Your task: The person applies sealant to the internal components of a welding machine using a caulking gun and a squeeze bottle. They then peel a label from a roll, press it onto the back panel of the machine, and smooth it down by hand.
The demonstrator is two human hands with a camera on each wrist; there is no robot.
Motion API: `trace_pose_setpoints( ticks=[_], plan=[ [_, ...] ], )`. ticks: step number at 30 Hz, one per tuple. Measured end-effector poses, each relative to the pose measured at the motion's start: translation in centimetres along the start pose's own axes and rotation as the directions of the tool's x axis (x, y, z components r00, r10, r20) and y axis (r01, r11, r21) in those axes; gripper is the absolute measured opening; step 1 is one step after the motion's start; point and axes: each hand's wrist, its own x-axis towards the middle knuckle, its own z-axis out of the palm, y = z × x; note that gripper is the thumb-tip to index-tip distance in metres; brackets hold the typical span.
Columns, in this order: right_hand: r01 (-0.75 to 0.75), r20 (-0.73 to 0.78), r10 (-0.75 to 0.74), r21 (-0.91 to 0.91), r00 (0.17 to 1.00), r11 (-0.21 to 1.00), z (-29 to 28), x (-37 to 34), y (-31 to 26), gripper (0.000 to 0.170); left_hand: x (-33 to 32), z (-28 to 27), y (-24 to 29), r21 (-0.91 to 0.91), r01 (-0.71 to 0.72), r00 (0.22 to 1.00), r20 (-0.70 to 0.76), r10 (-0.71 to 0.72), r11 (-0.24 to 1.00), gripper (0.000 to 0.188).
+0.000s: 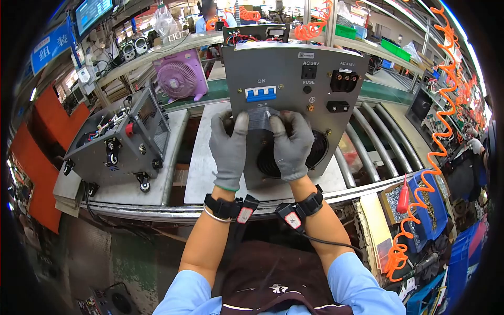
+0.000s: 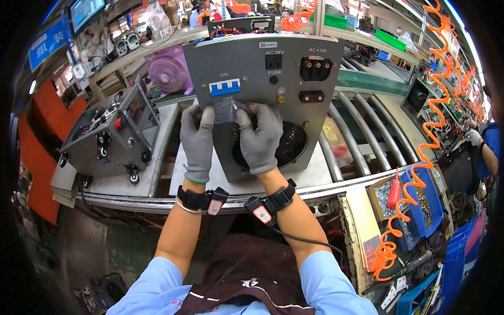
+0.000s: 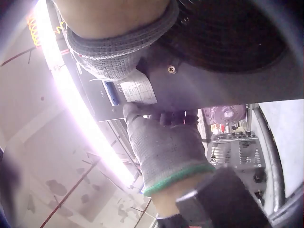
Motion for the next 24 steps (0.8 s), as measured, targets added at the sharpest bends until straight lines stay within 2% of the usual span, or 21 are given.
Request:
trace_pose_setpoints(
  ticks=[2,5,6,8,9,13,15,16,18,20,21,22,24],
  plan=[
    [0.007,0.001,-0.007,-0.013,1.0,1.0,-0.1,0.1,-0.1,0.014,0.3,0.4,-0.4,0.147,0.007,0.997,-0.078,0.004,0.989,0.036],
    [0.029,0.001,-0.029,-0.051,1.0,0.998,-0.1,0.1,-0.1,0.013,0.0,0.7,0.4,0.238,-0.023,0.996,-0.073,0.041,0.971,0.035],
    [0.046,0.001,-0.046,-0.074,0.999,0.996,-0.1,0.1,-0.1,0.013,-0.2,0.7,0.2,0.237,-0.02,0.997,-0.066,0.037,0.971,0.035],
    [0.052,0.01,-0.052,-0.074,0.999,0.996,-0.2,0.2,-0.2,0.014,-0.4,0.5,-0.5,0.056,-0.083,0.996,-0.036,0.085,0.995,0.035],
    [0.064,0.021,-0.063,-0.067,0.998,0.996,-0.3,0.3,-0.2,0.014,-0.7,0.1,-0.8,0.097,-0.137,0.991,0.006,0.137,0.986,0.038],
    [0.096,0.029,-0.093,-0.102,0.995,0.99,-0.6,0.3,-0.3,0.015,-0.8,-1.3,-1.0,0.068,-0.095,0.986,0.142,0.084,0.993,0.046],
    [0.136,0.037,-0.132,-0.154,0.991,0.979,-0.8,0.5,-0.4,0.016,-0.8,-1.9,-0.9,0.181,-0.146,0.961,0.261,0.096,0.973,0.056],
    [0.135,0.032,-0.132,-0.153,0.991,0.979,-1.2,0.6,-0.5,0.016,-0.7,-2.0,-0.8,0.181,-0.15,0.959,0.265,0.099,0.972,0.056],
    [0.291,0.102,-0.273,-0.398,0.957,0.87,-2.3,0.7,-0.8,0.024,-0.6,-2.0,-0.8,0.198,-0.136,0.952,0.296,0.074,0.971,0.062],
    [0.103,-0.056,-0.153,-0.513,0.987,0.852,-3.7,0.4,-0.6,0.034,-0.6,-2.2,-0.8,0.22,-0.137,0.948,0.312,0.063,0.966,0.063],
    [0.023,-0.111,-0.085,-0.473,0.99,0.881,-4.4,0.2,-0.3,0.039,-0.6,-2.2,-0.8,0.242,-0.135,0.945,0.324,0.052,0.961,0.063],
    [0.025,-0.114,-0.089,-0.474,0.99,0.88,-4.6,-0.3,-0.4,0.039,-0.5,-2.2,-0.7,0.238,-0.139,0.944,0.325,0.056,0.961,0.063],
    [0.15,0.051,-0.142,-0.295,0.989,0.944,-5.0,-1.3,-0.7,0.036,-0.6,-2.2,-0.5,0.211,-0.118,0.929,0.368,0.033,0.97,0.065]
  ],
)
